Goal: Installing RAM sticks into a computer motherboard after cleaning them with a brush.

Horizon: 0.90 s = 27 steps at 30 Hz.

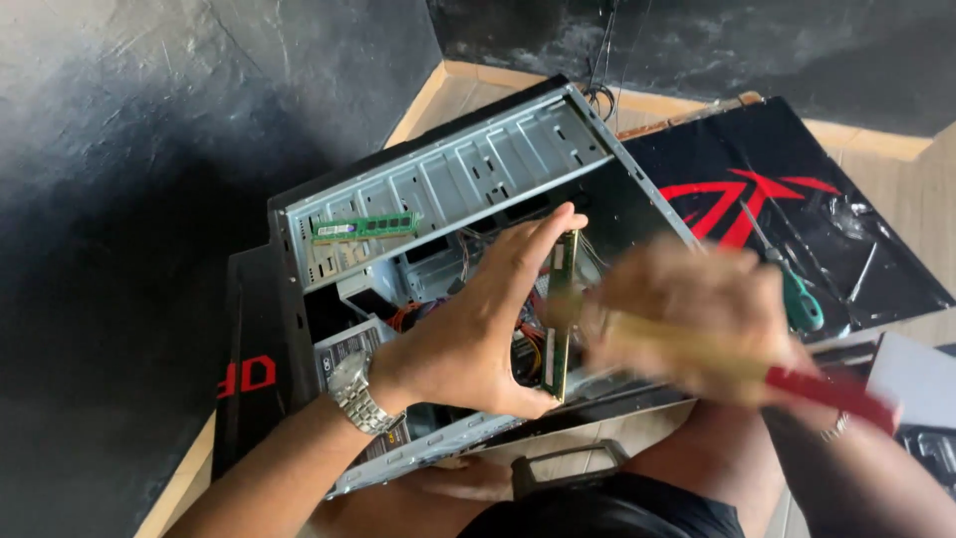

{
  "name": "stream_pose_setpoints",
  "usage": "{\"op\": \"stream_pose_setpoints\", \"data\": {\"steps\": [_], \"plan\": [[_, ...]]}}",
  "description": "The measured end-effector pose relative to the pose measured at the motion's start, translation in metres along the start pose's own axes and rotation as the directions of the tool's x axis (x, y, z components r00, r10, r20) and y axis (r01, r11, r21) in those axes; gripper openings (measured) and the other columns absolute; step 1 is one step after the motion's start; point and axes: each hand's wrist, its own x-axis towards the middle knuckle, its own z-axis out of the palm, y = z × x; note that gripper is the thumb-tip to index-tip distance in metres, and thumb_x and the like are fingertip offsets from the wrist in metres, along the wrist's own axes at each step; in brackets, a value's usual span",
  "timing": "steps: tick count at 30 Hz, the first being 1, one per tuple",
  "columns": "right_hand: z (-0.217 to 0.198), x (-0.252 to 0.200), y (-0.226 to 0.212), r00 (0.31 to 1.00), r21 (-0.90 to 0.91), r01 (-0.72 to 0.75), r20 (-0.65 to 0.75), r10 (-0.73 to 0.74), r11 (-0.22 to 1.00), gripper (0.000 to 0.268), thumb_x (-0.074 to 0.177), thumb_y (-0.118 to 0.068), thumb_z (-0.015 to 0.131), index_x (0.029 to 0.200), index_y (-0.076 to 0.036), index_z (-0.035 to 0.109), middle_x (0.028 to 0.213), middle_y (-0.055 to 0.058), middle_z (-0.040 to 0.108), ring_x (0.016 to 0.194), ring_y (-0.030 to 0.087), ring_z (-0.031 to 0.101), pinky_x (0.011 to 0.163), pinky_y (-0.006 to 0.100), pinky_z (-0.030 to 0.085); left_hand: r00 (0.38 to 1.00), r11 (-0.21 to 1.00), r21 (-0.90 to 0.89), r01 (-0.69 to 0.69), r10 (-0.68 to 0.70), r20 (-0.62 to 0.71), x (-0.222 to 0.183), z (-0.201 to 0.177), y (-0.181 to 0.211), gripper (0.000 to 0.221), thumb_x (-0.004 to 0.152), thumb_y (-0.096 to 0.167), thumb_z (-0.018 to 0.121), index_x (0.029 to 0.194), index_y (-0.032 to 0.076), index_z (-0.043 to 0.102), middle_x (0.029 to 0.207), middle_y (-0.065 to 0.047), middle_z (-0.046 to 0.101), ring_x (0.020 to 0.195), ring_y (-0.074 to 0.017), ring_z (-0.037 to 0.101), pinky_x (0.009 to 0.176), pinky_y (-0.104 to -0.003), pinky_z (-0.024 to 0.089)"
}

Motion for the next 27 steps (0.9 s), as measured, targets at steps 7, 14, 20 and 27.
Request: {"op": "stream_pose_setpoints", "data": {"steps": [7,14,20,27], "plan": [[-0.005,-0.011,0.005,0.955,-0.556,0.295,0.141,-0.261,0.777,0.037,0.092,-0.022,0.070,0.120,0.002,0.068,0.118,0.013,0.073,0.110,0.022,0.074,0.094,0.030,0.058,0.999,0.986,0.164,-0.031,0.028,0.020,-0.005,0.004,-0.006,0.133,0.071,0.019,0.095,0.162,0.004,-0.001,0.168,-0.021,0.025,0.157,-0.0436,0.030,0.135,-0.057,0.025],[0.007,0.014,-0.010,0.891,-0.662,0.361,0.038,-0.451,0.657,0.024,0.087,-0.012,0.084,0.098,0.007,0.074,0.095,0.022,0.070,0.079,0.028,0.068,0.073,0.035,0.055,0.999,0.982,0.182,-0.049,0.048,0.009,-0.005,0.003,-0.008,0.134,0.073,0.023,0.095,0.163,0.004,-0.002,0.165,-0.023,0.029,0.156,-0.0420,0.033,0.134,-0.056,0.028],[0.032,0.014,-0.024,0.831,-0.171,0.552,0.031,-0.555,0.816,0.046,0.094,-0.030,0.050,0.054,-0.010,0.063,0.050,0.006,0.063,0.042,0.018,0.070,0.042,0.026,0.059,0.998,0.978,0.204,-0.050,0.055,-0.015,-0.005,0.001,-0.011,0.130,0.078,0.030,0.094,0.162,0.001,0.000,0.167,-0.022,0.025,0.159,-0.0415,0.030,0.138,-0.056,0.023],[-0.078,-0.055,0.057,0.882,-0.570,-0.196,-0.458,-0.111,0.798,0.032,0.123,-0.021,0.059,0.131,0.010,0.064,0.112,0.015,0.059,0.093,0.018,0.050,0.081,0.029,0.036,0.996,0.885,0.465,0.009,0.034,-0.085,-0.004,-0.004,-0.021,0.126,0.076,0.023,0.097,0.161,-0.001,0.007,0.168,-0.023,0.023,0.158,-0.0380,0.029,0.134,-0.057,0.028]]}}
